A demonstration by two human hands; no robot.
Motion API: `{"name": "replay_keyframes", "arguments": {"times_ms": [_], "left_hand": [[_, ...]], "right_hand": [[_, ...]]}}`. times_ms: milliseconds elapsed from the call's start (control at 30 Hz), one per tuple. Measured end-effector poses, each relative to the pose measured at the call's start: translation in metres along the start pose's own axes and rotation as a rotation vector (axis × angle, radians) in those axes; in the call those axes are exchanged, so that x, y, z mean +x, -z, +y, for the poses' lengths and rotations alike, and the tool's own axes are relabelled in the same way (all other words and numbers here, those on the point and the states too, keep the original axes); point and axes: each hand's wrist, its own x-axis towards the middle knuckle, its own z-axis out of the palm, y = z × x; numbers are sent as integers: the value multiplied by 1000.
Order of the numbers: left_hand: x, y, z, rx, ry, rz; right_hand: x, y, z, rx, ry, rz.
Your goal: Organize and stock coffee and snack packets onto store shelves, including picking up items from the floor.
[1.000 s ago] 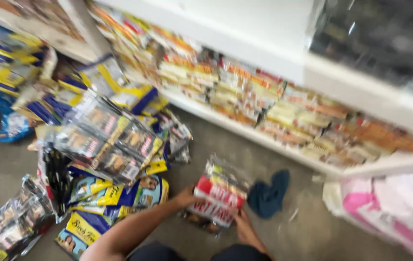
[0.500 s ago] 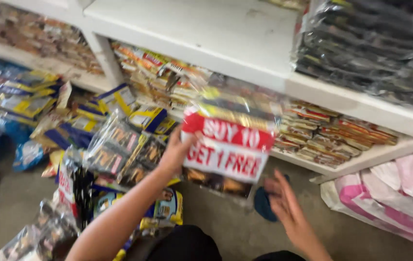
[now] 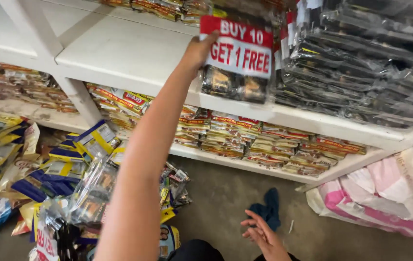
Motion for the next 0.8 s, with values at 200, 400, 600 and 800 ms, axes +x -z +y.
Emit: {"name": "replay_keyframes", "arguments": {"times_ms": [200,400,600,800], "left_hand": [[-153,28,16,952,-889,135],[-159,80,33,952,-625,116],[-107,41,13,828,-648,225],[-89,49,-5,854,-476,140]], "right_hand": [[26,13,-22,-132,143,-82],[123,-34,-273,-889,701,255],[189,-69,-389,-1171,1086,304],[210,-5,-360,-1717,919,447]]}}
